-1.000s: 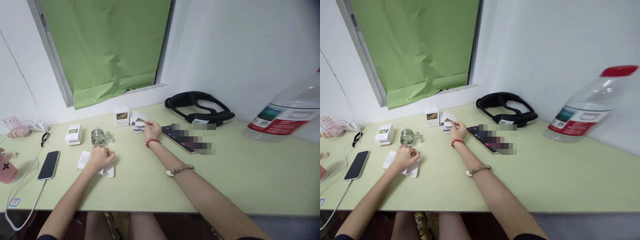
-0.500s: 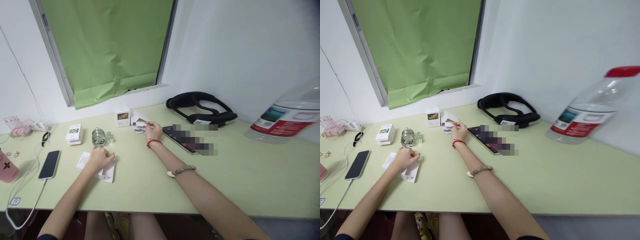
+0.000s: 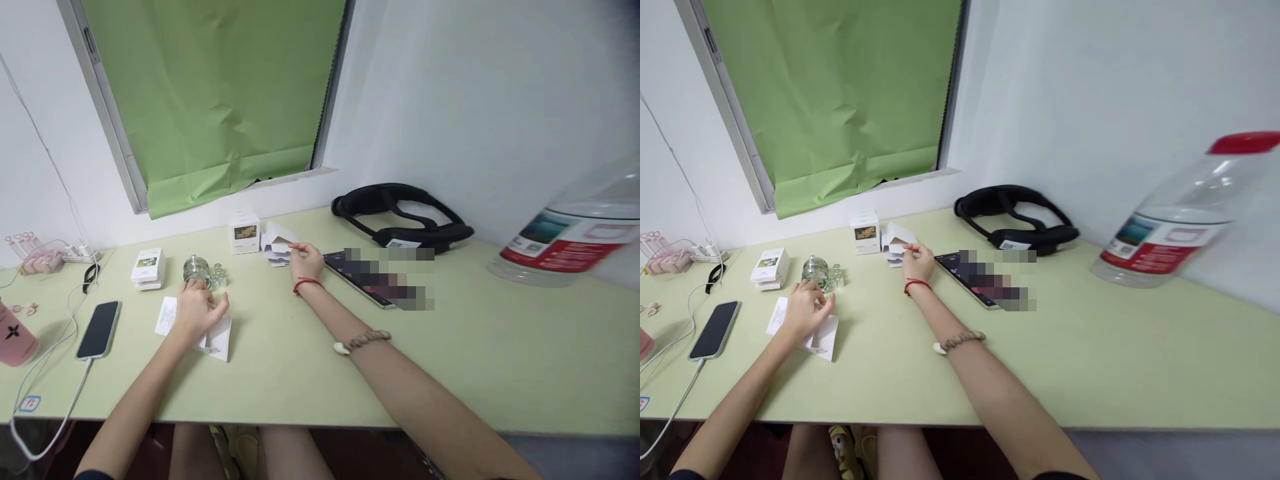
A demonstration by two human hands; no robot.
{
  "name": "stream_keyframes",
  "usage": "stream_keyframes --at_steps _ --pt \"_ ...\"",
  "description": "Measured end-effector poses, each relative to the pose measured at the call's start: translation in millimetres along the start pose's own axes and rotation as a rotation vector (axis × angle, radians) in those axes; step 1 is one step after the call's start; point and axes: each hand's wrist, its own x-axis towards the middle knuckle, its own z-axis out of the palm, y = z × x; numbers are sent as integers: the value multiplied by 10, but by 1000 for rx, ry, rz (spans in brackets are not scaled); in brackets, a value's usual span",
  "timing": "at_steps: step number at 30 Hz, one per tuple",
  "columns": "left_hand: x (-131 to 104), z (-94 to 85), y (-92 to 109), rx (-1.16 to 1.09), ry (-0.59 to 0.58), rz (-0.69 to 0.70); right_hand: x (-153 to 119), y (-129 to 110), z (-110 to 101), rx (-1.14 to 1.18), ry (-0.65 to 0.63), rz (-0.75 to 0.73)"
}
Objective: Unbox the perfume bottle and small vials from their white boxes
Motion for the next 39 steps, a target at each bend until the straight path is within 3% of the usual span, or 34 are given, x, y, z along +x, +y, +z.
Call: stream_keyframes --at_steps 3,6,17,23,26,29,34,36,39 --pt "-19 -6 -28 -50 231 79 12 29 10 1 11 -27" --pt "-36 16 -58 -61 347 164 20 55 20 4 18 -39" --pt "-8 151 -77 102 204 200 35 78 42 19 4 -24" --pt "-2 110 -107 129 250 237 52 121 55 -4 16 -54" --pt "27 -20 -201 100 437 107 60 136 56 -11 22 -53" --pt "81 -194 -379 44 751 -106 61 146 60 -2 16 -48" --pt "148 -401 -648 -250 1135 -368 64 158 70 5 5 -48" --pt "163 -442 -672 -392 1206 -417 66 150 68 7 1 -46" --pt "189 -477 -639 -675 1198 -519 60 120 56 2 -9 -33"
